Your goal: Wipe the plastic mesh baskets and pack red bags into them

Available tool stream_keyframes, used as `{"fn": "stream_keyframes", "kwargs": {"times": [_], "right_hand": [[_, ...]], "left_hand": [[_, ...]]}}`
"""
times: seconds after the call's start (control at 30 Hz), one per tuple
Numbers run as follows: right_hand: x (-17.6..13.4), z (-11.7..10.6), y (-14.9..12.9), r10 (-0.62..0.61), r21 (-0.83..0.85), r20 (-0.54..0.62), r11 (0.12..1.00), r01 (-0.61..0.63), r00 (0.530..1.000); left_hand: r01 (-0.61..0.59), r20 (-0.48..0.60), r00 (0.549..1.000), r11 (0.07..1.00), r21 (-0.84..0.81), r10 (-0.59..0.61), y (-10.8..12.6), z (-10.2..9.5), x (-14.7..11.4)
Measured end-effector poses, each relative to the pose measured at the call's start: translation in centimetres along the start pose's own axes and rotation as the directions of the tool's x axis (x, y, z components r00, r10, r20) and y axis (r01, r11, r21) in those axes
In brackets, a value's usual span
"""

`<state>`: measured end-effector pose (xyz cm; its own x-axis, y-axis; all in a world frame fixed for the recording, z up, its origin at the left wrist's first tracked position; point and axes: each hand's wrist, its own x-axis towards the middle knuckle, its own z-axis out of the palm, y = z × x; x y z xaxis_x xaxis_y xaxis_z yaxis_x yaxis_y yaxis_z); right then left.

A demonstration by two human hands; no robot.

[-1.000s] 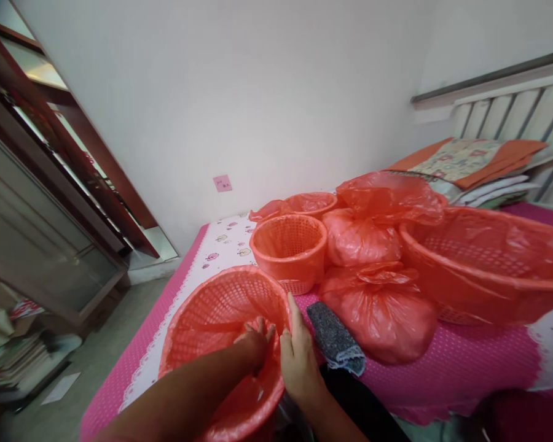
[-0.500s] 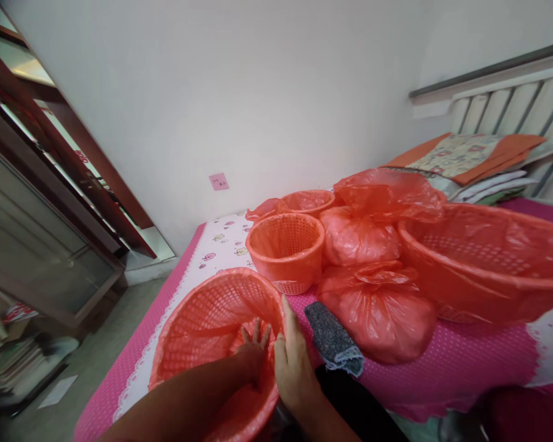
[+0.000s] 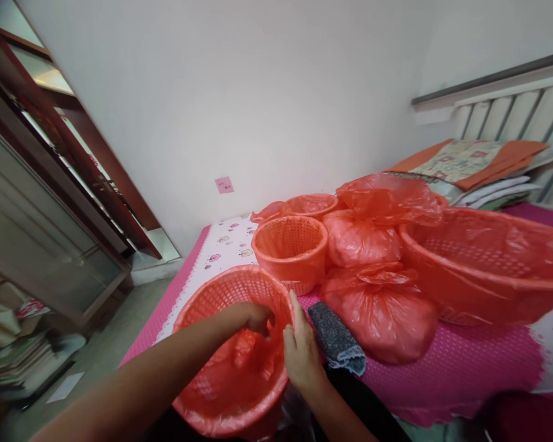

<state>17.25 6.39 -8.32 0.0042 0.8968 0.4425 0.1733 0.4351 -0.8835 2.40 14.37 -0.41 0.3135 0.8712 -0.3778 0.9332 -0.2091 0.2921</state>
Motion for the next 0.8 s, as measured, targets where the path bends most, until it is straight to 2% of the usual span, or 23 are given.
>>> {"fn": "stream_keyframes", "kwargs": {"times": [0.03, 0.1, 0.13, 0.17, 0.2, 0.23, 0.3, 0.33, 0.37, 0.43, 0.5, 0.6, 0.7, 0.8], "right_hand": [[-0.1, -0.1, 0.1, 0.003, -0.001, 0.006, 1.0, -0.003, 1.0], [-0.4, -0.3, 0.1, 0.012, -0.006, 0.013, 1.0, -0.012, 1.0], [-0.5, -0.4, 0.1, 0.017, -0.005, 0.014, 1.0, -0.017, 1.0], [-0.6, -0.5, 0.2, 0.021, 0.0, 0.013, 1.0, -0.021, 1.0], [-0.7, -0.5, 0.2, 0.022, 0.008, 0.014, 1.0, -0.022, 1.0], [-0.7, -0.6, 0.2, 0.021, 0.017, 0.017, 1.0, -0.021, 1.0], [-0.8, -0.5, 0.3, 0.018, 0.03, 0.012, 0.999, -0.019, 1.0], [-0.7, -0.5, 0.3, 0.018, 0.035, 0.005, 0.999, -0.018, 1.0], [-0.7, -0.5, 0.3, 0.02, 0.04, -0.001, 0.999, -0.02, 1.0], [-0.3, -0.4, 0.4, 0.036, 0.048, -0.011, 0.998, -0.035, 0.999], [0.1, -0.4, 0.5, 0.063, 0.053, -0.003, 0.997, -0.062, 0.998], [0.6, -0.4, 0.5, 0.091, 0.047, -0.005, 0.995, -0.09, 0.996], [0.6, 0.0, 0.6, 0.083, 0.055, -0.017, 0.995, -0.082, 0.996], [0.3, 0.0, 1.0, 0.065, 0.047, -0.016, 0.997, -0.064, 0.998]], "left_hand": [[-0.014, -0.023, 1.0, 1.0, -0.002, 0.014, 0.3, -1.6, -1.3], [-0.047, -0.144, 0.989, 0.999, -0.023, 0.043, 0.5, -4.8, -4.7], [-0.061, -0.227, 0.973, 0.998, -0.034, 0.052, 0.3, -6.1, -6.7], [-0.074, -0.356, 0.933, 0.995, -0.063, 0.047, -0.3, -7.3, -8.7], [-0.092, -0.542, 0.84, 0.983, -0.162, -0.01, -1.1, -8.2, -10.7], [-0.095, -0.667, 0.738, 0.962, -0.256, -0.105, -2.2, -8.7, -12.5], [-0.066, -0.761, 0.593, 0.926, -0.372, -0.263, -5.1, -8.6, -15.3], [-0.053, -0.757, 0.566, 0.902, -0.428, -0.326, -6.7, -8.1, -16.2], [-0.04, -0.721, 0.567, 0.861, -0.506, -0.398, -8.3, -7.4, -16.6], [-0.073, -0.589, 0.636, 0.721, -0.689, -0.498, -10.7, -5.8, -16.6], [-0.08, -0.52, 0.676, 0.649, -0.757, -0.522, -11.9, -4.4, -15.8], [-0.139, -0.517, 0.746, 0.66, -0.738, -0.42, -12.0, -3.3, -14.8], [-0.145, -0.449, 0.82, 0.629, -0.764, -0.356, -11.9, -2.9, -14.2], [-0.115, -0.425, 0.816, 0.609, -0.785, -0.393, -12.4, -2.3, -13.6]]}}
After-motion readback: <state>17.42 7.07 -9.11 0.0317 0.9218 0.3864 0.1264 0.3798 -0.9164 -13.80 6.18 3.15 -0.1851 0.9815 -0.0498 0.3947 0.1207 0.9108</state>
